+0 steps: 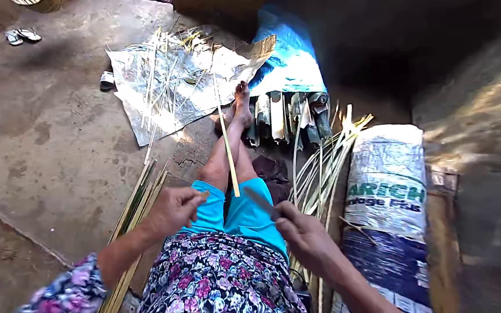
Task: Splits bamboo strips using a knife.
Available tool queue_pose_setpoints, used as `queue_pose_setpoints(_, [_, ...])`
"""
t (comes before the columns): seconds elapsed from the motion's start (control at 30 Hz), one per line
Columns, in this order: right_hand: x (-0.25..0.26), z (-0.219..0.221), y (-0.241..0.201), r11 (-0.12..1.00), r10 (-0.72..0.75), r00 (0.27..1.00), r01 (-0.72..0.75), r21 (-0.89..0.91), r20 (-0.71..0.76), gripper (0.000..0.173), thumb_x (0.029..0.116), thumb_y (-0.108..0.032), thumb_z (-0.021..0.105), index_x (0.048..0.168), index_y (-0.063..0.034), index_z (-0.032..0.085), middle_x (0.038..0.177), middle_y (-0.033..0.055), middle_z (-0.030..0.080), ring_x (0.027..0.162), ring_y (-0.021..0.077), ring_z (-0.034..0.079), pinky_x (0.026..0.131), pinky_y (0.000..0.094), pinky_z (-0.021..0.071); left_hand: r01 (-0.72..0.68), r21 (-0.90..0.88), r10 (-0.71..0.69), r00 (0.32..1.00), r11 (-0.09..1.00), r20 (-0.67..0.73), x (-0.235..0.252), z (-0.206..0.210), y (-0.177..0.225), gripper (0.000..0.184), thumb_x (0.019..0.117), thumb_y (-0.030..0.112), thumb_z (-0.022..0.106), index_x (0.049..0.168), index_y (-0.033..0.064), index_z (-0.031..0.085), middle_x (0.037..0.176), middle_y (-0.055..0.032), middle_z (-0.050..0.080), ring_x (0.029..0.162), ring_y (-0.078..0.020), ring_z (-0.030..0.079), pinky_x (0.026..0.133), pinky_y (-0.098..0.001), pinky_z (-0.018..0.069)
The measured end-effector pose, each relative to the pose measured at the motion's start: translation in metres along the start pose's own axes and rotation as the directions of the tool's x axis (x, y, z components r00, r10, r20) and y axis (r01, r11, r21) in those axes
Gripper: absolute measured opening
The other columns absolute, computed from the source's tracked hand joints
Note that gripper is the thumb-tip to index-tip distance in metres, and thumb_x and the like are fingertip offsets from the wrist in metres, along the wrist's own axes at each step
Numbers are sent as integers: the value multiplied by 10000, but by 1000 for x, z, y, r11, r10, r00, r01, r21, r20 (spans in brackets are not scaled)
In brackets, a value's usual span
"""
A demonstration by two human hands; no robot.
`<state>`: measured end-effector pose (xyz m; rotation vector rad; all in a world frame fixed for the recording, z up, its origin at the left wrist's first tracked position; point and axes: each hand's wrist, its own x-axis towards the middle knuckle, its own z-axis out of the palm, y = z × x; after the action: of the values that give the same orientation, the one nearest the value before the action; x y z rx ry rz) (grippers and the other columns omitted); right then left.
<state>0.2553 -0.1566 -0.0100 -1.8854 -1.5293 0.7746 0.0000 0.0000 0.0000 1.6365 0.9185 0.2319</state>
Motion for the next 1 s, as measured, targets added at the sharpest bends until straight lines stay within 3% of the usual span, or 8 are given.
queue_pose_setpoints(0.07, [3,17,-22,984,-91,996,91,-154,8,756,978,-696,362,1113,-22,676,704,117,656,604,303,662,512,539,510,-1,-260,-7,1000,966,-29,-2,28,-21,208,1037,118,511,1091,-4,670,721,20,673,573,-43,623,561,-208,548])
queue_pose_setpoints(0.13, [10,32,-33,950,-151,988,150,-273,17,825,953,-753,357,1139,-19,682,751,129,691,635,316,691,519,524,526,-76,-456,33,994,887,-101,-2,50,-36,170,963,88,546,1065,22,665,703,44,679,550,-30,610,534,-190,534])
queue_pose_setpoints(0.17, [14,38,-35,927,-191,982,182,-327,5,823,948,-762,349,1073,-21,685,725,121,673,611,303,681,496,493,515,-133,-501,65,986,855,-150,-1,56,-40,157,944,104,585,1049,34,678,726,49,692,557,-23,608,537,-189,531])
queue_pose_setpoints(0.23, [23,47,-36,876,-276,961,242,-418,-22,808,953,-765,299,928,-43,661,660,91,614,548,262,642,437,429,474,-214,-504,110,967,837,-229,-1,61,-38,128,934,92,602,1029,56,680,773,71,701,596,-2,612,566,-184,536])
queue_pose_setpoints(0.3, [30,54,-38,847,-335,941,280,-451,-44,790,963,-753,287,876,-55,646,630,75,583,516,242,616,413,400,447,-252,-465,129,951,849,-280,-3,60,-32,112,939,46,611,1023,56,686,830,78,691,681,12,624,634,-176,543])
queue_pose_setpoints(0.53, [47,54,-43,795,-418,905,324,-513,-76,814,961,-764,256,851,-58,644,624,70,580,511,237,611,408,383,435,-308,-440,138,917,844,-375,0,60,-20,141,921,5,574,963,73,689,733,99,659,578,41,564,543,-135,484])
queue_pose_setpoints(0.83, [77,31,-32,697,-540,840,410,-588,-54,838,941,-796,232,787,-66,614,580,77,552,473,250,590,383,407,424,-373,-455,183,895,808,-407,17,61,-3,150,942,8,559,924,77,692,726,86,649,590,26,557,564,-155,483])
queue_pose_setpoints(1.0, [103,13,-25,685,-475,878,405,-605,49,865,922,-815,227,777,-46,595,581,115,550,501,312,616,402,466,431,-415,-436,175,853,798,-493,39,65,-1,121,903,-50,591,875,28,678,679,64,642,575,13,567,568,-156,487])
